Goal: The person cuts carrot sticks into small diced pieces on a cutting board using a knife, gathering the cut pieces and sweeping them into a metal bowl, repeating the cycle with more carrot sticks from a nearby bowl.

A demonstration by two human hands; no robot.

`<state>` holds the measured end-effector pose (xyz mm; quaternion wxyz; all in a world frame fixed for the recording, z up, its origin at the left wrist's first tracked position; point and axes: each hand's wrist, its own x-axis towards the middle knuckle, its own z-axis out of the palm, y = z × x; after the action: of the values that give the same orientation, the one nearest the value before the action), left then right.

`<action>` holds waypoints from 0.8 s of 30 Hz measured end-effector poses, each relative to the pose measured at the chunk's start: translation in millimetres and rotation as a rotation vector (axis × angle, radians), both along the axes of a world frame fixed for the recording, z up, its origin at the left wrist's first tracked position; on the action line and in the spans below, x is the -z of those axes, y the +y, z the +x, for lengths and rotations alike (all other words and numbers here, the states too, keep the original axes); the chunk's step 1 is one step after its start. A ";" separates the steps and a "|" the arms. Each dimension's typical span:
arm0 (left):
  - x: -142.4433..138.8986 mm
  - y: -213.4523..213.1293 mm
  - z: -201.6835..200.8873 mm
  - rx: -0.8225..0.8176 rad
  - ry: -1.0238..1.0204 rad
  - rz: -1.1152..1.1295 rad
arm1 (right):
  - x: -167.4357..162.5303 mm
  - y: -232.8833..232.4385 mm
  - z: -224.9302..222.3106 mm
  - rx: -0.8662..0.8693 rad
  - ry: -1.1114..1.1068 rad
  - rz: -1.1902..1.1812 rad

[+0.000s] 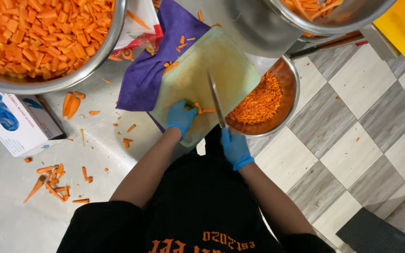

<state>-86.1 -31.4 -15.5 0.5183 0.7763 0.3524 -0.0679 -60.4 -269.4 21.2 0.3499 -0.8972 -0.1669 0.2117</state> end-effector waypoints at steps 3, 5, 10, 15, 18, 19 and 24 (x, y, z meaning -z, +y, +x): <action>0.9 -1.8 -0.2 -0.003 -0.010 0.050 | -5.3 20.7 -13.6 -0.004 0.156 -0.057; 0.6 -2.7 -0.4 -0.010 -0.001 0.050 | -8.0 28.5 -14.0 -0.044 0.152 -0.099; -2.5 -2.9 -2.9 0.002 0.075 0.082 | -14.5 34.5 -15.1 -0.080 0.139 -0.180; -3.8 -3.1 0.2 0.027 0.129 0.087 | -21.4 41.8 -18.9 -0.057 0.182 -0.212; -3.2 -4.0 3.1 0.023 0.128 0.146 | -28.2 48.7 -20.6 -0.085 0.187 -0.307; -2.7 -4.1 3.7 0.024 0.135 0.154 | -30.7 51.2 -20.8 -0.088 0.171 -0.324; 2.6 -2.7 2.7 0.030 0.150 0.210 | -34.9 59.3 -22.0 -0.107 0.194 -0.456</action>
<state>-83.5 -34.1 -18.1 0.4051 0.8243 0.3837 -0.0960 -82.4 -210.1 56.1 0.1413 -0.9182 -0.1278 0.3472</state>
